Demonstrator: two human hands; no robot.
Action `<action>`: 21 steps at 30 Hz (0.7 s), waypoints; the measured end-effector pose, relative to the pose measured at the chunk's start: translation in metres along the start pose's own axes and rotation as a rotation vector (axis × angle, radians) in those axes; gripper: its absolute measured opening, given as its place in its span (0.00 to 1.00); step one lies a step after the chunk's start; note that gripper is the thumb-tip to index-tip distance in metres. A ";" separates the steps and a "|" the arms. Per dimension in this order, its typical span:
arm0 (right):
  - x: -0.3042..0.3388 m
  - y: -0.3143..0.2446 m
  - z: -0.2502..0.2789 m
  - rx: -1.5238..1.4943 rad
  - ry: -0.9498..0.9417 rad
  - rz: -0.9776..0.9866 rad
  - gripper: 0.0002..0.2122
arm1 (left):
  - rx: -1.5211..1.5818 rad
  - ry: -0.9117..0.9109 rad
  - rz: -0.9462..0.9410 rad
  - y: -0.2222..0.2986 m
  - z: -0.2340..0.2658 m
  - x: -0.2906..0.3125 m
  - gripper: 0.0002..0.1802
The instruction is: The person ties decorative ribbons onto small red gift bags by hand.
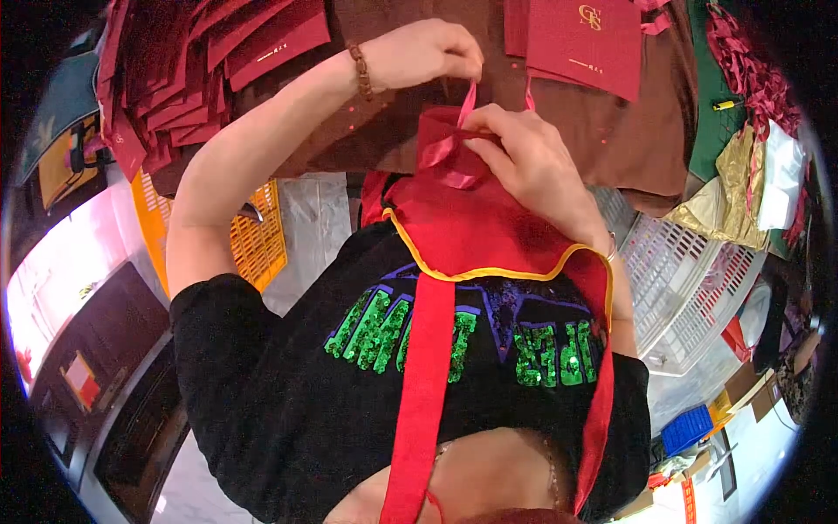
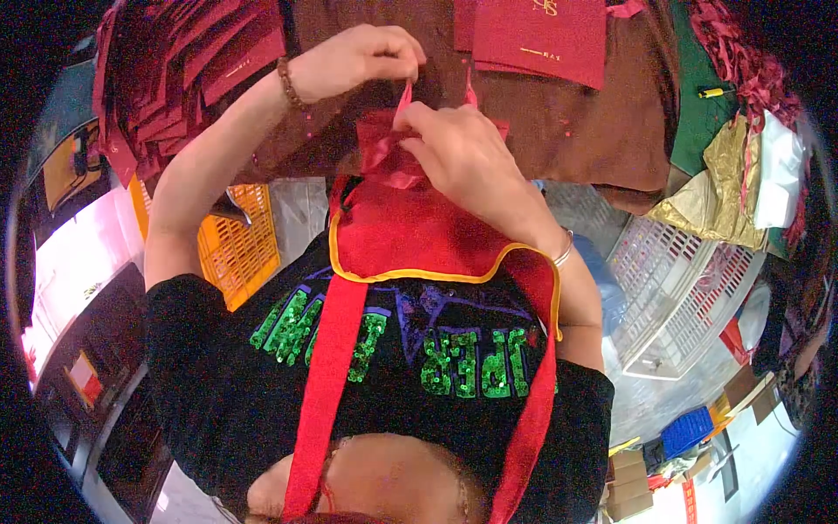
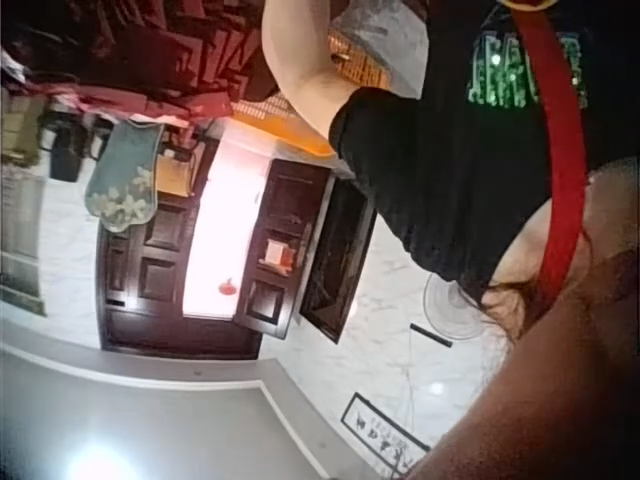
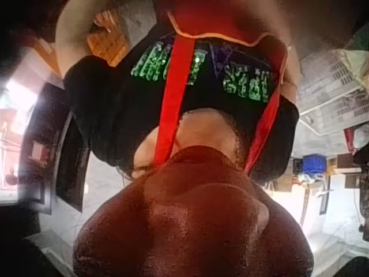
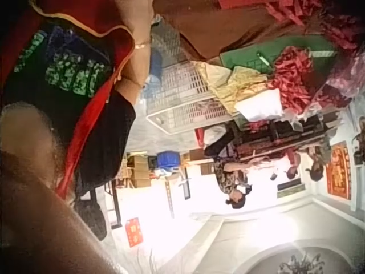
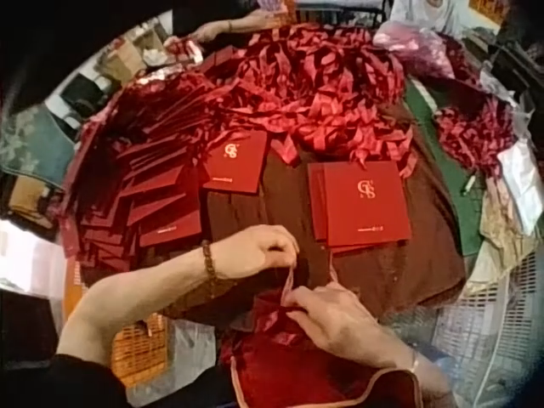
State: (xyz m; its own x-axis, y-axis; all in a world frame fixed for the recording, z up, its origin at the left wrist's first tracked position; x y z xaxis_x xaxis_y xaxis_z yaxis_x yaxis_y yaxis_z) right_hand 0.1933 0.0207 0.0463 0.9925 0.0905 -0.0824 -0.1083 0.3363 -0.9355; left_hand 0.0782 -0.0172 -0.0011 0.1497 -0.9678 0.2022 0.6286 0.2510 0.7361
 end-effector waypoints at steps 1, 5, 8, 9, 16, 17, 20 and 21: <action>-0.001 0.001 -0.001 0.001 0.002 0.000 0.07 | 0.152 -0.014 0.149 -0.013 -0.005 0.000 0.12; -0.004 0.005 -0.005 0.068 0.031 0.045 0.07 | 0.672 -0.047 0.261 -0.004 -0.037 -0.005 0.14; -0.004 0.005 -0.007 0.101 0.013 0.028 0.08 | 0.544 0.015 0.279 0.007 -0.036 -0.011 0.17; -0.004 0.006 -0.007 0.106 0.010 0.011 0.08 | 0.409 -0.029 0.275 0.013 -0.037 -0.018 0.19; 0.029 -0.003 0.043 0.109 0.599 0.252 0.19 | 0.306 -0.010 0.167 0.004 -0.040 -0.025 0.15; 0.041 0.028 0.048 -0.340 0.728 0.110 0.21 | 0.365 0.013 0.222 0.004 -0.043 -0.023 0.15; 0.058 0.074 0.027 -1.045 0.727 -0.153 0.25 | 0.506 -0.032 0.229 0.007 -0.041 -0.024 0.15; 0.056 0.083 0.005 -1.025 0.540 -0.303 0.24 | 0.420 -0.050 0.196 0.007 -0.040 -0.023 0.16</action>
State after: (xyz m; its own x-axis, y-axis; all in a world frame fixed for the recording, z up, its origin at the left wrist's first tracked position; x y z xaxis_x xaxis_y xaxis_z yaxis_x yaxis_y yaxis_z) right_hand 0.2396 0.0584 -0.0340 0.8921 -0.3510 0.2846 -0.0133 -0.6499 -0.7599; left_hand 0.1100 0.0065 -0.0268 0.1910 -0.9019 0.3874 0.2266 0.4245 0.8766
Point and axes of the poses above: each hand's wrist, its own x-axis away from the middle knuckle, its own z-axis out of the back of the hand, y = z × x, the point moved 8 cm from there along -x, towards the middle knuckle, and after that the axes turned 14 degrees about -x, right-handed, at the moved point
